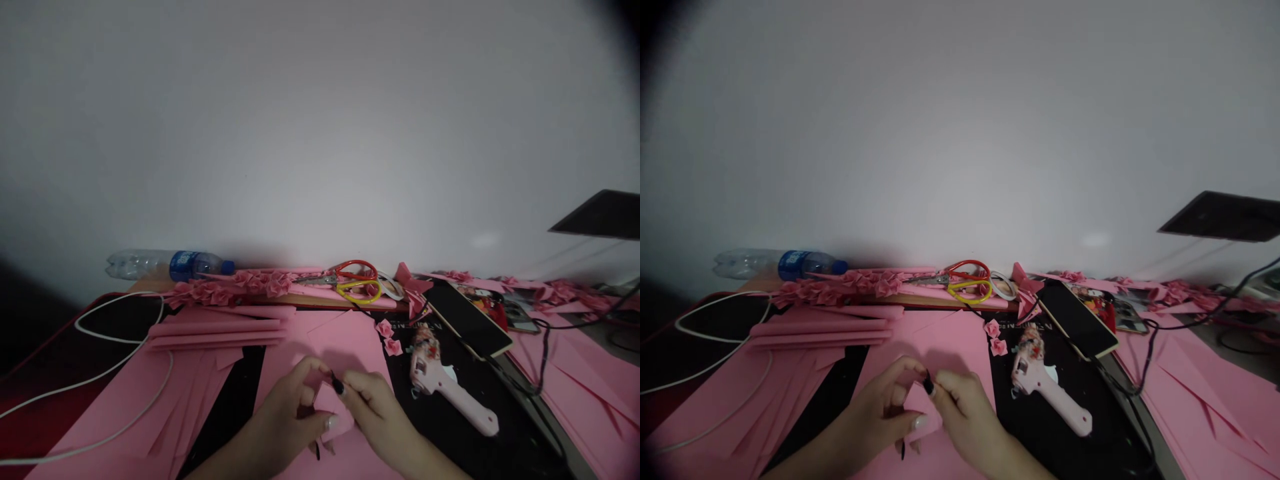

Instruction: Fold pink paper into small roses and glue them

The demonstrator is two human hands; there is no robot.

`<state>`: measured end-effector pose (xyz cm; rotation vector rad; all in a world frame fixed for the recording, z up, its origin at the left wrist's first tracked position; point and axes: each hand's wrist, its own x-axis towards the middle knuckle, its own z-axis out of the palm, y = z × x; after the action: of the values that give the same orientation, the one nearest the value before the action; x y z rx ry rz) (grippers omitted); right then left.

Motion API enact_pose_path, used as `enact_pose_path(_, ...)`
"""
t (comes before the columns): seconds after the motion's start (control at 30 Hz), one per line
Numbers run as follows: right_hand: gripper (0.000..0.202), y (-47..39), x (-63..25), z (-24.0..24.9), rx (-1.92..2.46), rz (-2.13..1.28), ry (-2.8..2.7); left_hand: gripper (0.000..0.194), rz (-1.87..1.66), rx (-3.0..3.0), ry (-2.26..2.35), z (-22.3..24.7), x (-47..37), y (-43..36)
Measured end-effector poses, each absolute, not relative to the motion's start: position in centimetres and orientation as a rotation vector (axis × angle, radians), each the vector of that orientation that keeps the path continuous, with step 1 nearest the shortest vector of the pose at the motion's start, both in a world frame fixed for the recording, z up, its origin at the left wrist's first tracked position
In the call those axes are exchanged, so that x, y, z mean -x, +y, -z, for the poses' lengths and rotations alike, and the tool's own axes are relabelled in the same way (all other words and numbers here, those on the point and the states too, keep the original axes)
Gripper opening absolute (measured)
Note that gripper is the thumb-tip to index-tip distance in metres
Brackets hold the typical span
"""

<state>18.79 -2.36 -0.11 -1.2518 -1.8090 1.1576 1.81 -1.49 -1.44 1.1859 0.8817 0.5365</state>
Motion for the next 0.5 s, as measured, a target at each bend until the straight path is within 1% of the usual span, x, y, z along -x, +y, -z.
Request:
enact_pose_path(0.03, 0.032, -2.4, -18.84, 0.17, 1.264, -1.092, -1.793, 0.031, -0.541, -1.189, 0.917, 1.34, -1.89, -1.39)
enact_pose_path(0.1, 0.013, -2.46, -18.92, 0.11, 1.197, -1.007, -1.806, 0.02, -0.552, -1.217, 1.006, 1.2, -1.98, -1.22)
enact_pose_path(0.13, 0.017, -2.46, -18.95, 0.01, 1.156, -0.978, -1.84, 0.016, -0.549, -1.235, 1.035, 1.19, -1.98, -1.16)
enact_pose_path(0.17, 0.026, -2.45, -18.96, -0.1, 1.121, -0.945, -1.878, 0.015, -0.54, -1.252, 1.053, 1.21, -1.97, -1.12)
enact_pose_path(0.23, 0.036, -2.39, -18.96, -0.24, 1.078, -0.861, -1.96, 0.015, -0.522, -1.272, 1.062, 1.35, -1.92, -1.07)
enact_pose_path(0.37, 0.043, -2.27, -19.09, -0.05, 1.046, -0.662, -2.131, 0.014, -0.544, -1.248, 0.998, 1.58, -1.98, -0.95)
enact_pose_path(0.5, 0.047, -2.21, -19.48, 0.07, 0.999, -0.515, -2.212, 0.019, -0.55, -1.197, 0.977, 1.12, -2.13, -0.73)
